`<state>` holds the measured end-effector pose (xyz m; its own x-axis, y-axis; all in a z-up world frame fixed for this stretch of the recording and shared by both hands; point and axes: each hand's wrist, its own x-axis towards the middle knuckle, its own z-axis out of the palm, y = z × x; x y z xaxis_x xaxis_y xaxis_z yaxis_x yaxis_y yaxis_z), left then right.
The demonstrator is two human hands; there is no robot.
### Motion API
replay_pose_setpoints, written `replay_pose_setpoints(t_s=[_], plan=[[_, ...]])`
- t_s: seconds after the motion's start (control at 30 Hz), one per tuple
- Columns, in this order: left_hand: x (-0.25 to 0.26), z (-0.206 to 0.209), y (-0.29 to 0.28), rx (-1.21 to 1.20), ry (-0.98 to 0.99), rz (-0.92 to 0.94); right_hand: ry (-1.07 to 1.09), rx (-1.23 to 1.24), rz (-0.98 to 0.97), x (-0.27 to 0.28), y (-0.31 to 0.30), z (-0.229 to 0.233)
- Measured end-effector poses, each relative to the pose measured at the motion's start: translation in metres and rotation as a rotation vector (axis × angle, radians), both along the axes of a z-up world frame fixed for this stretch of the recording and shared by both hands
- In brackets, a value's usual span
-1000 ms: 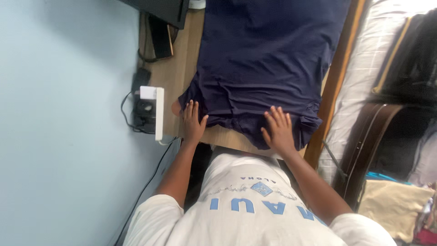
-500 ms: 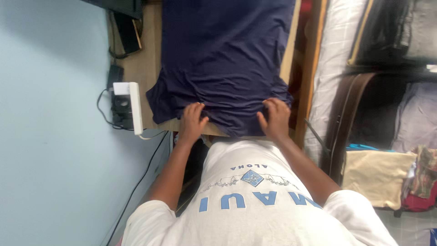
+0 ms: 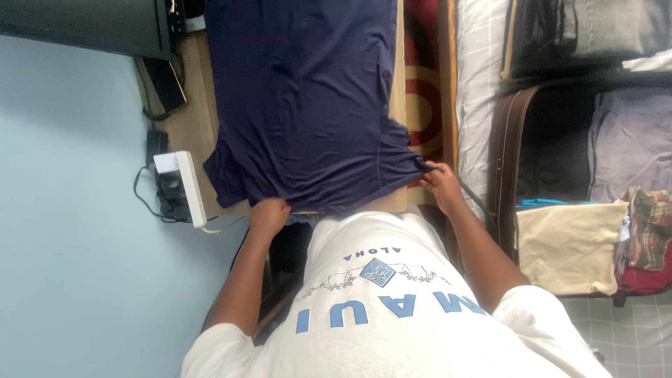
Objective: The person picks up clothing items from a suitcase on a bed, folds them individually on a nearby wooden desk, and places the folded items back into the suitcase.
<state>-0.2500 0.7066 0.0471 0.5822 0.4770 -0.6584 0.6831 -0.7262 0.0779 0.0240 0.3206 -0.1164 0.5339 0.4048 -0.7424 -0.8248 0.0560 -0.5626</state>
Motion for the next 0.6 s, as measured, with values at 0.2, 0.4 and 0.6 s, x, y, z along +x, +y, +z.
replay_pose_setpoints(t_s=[0.2, 0.4, 0.6], plan=[[0.107, 0.006, -0.079, -0.279, -0.626, -0.243, 0.302, -0.074, 0.208, -0.012, 0.010, -0.009], [0.135, -0.011, -0.115, -0.402, -0.206, -0.730, 0.350, 0.087, 0.122, -0.021, 0.056, 0.022], [0.118, -0.016, -0.111, -0.409, -0.201, -0.851, 0.279, 0.489, -0.479, -0.023, 0.036, 0.020]])
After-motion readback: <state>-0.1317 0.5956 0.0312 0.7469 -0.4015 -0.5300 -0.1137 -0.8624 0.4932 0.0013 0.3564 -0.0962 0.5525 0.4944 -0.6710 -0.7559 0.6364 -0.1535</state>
